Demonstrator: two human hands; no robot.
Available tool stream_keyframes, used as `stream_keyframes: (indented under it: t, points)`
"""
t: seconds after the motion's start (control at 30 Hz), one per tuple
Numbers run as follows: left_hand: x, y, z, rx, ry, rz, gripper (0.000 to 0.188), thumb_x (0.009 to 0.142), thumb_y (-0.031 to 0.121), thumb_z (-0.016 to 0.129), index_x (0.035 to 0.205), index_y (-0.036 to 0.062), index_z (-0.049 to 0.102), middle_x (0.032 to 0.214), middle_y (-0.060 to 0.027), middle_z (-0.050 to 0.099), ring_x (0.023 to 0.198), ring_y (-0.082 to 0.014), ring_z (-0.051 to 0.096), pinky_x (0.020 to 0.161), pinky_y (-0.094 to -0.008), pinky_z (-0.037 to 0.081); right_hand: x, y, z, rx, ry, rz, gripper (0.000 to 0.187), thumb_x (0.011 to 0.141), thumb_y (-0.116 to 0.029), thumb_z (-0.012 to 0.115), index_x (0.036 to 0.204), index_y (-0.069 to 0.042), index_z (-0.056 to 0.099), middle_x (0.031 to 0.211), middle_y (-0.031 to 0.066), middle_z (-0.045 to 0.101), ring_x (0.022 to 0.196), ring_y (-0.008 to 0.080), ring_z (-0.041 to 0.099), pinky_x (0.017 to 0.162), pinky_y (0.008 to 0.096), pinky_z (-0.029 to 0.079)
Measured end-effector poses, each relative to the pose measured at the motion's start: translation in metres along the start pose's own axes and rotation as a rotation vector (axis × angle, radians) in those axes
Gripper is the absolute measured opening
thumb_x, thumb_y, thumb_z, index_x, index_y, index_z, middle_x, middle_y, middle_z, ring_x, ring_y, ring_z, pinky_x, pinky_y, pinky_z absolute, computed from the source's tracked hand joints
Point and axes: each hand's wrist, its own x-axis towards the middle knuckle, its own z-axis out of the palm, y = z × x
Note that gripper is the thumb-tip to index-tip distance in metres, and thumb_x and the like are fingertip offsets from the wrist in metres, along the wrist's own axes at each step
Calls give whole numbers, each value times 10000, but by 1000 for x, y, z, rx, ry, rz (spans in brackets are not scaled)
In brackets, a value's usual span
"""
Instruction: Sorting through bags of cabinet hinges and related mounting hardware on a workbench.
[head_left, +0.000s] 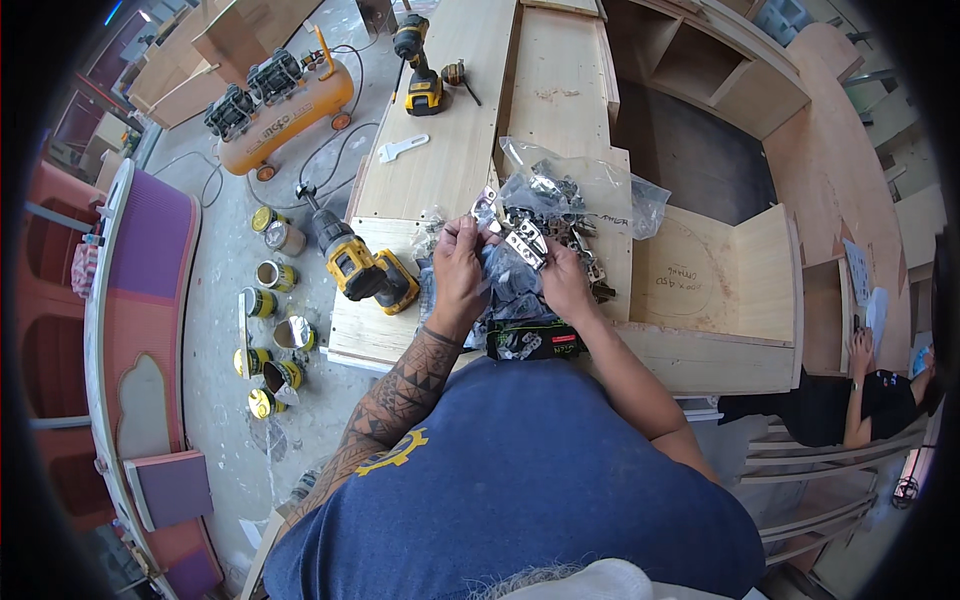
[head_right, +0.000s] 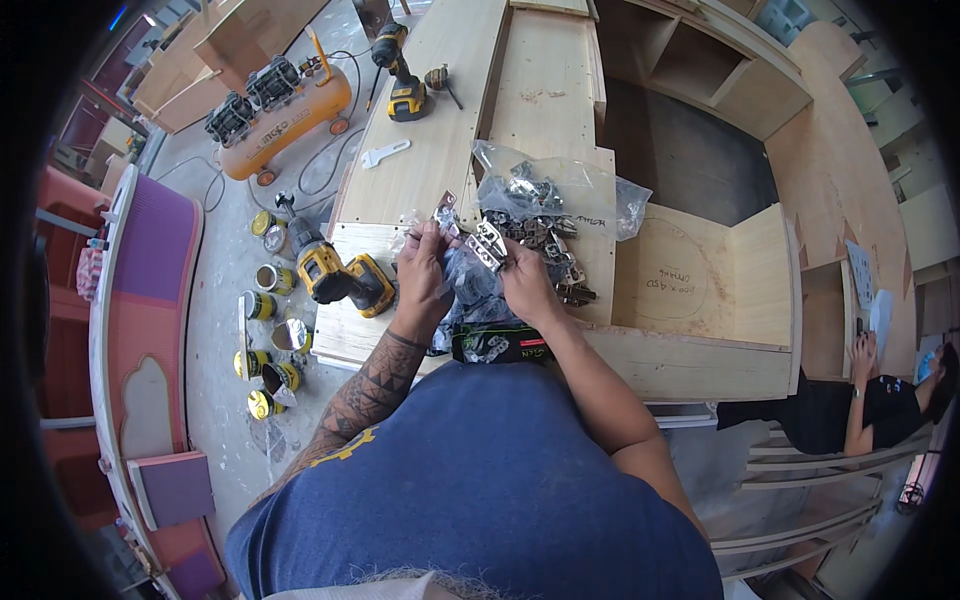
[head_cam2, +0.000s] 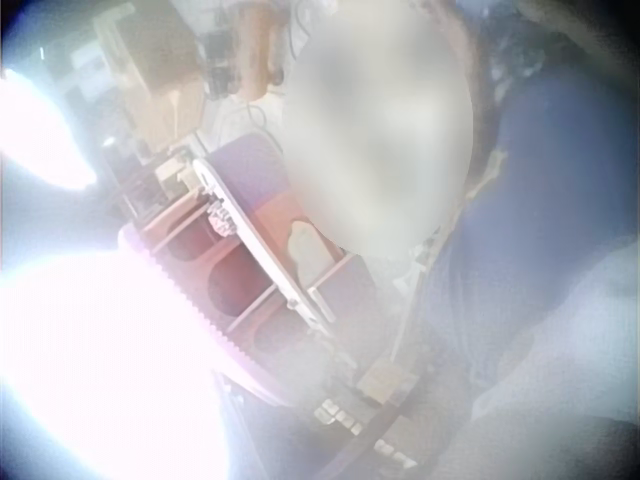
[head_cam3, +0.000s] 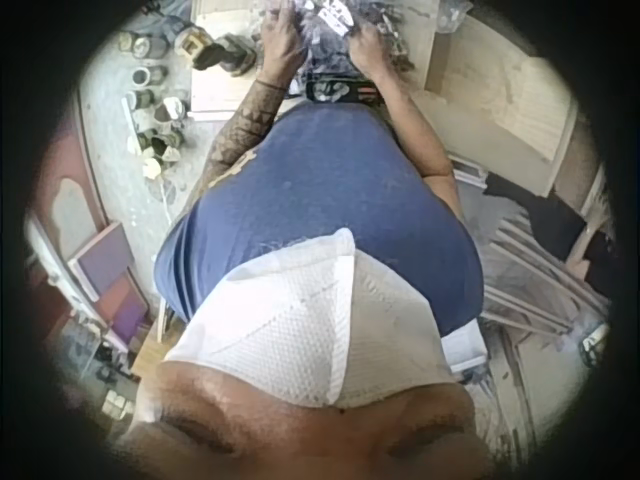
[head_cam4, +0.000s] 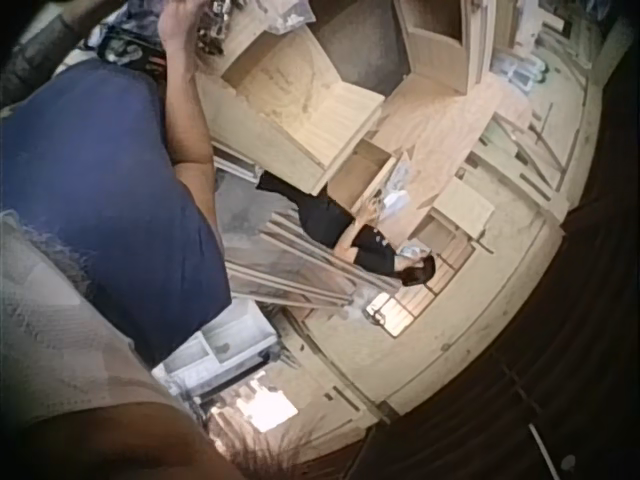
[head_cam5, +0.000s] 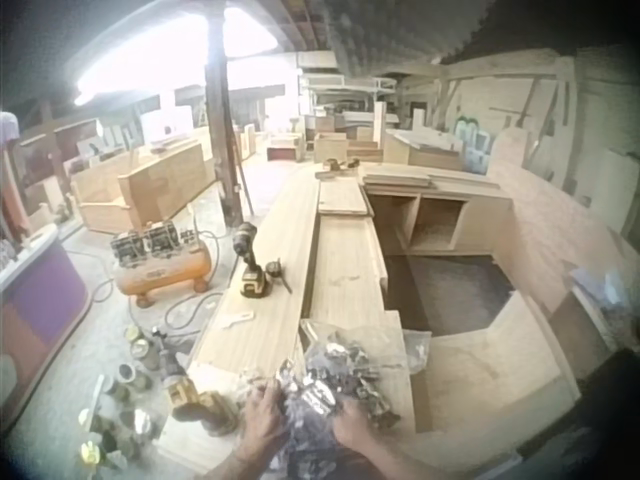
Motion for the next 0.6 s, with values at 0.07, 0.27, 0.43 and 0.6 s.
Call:
stream_keyframes:
  t: [0.07,0.27,0.43,0.6]
  points:
    - [0,2,-1,-23,48,-114,188,1121,243,591,1114,61,542,935,-69,669,829,-135,667,778,-288,582,-6,10,-1,143,3,35,303,1142,-214,521,1200,0,728,879,-16,703,755,33,520,689,243,470]
    - [-4,-1,-6,-57,37,-208,162,1111,231,604,1112,73,569,936,-51,667,817,-142,674,745,-278,584,-3,8,-17,485,-178,265,490,1042,-590,637,950,-114,708,688,-106,494,547,-10,405,446,201,346]
    - [3,-1,-14,24,-3,-208,195,1112,263,603,1141,71,590,953,-47,674,852,-139,687,758,-268,589,2,17,-20,261,-159,235,353,1015,-407,741,907,-71,734,668,-113,481,583,-6,416,498,209,331]
    - [1,2,-19,439,-6,7,395,1012,147,750,1305,-10,536,1064,-70,627,926,-172,684,890,-342,601,4,13,-26,-107,-114,61,365,956,-376,768,942,-11,757,701,-10,627,612,68,510,583,296,444]
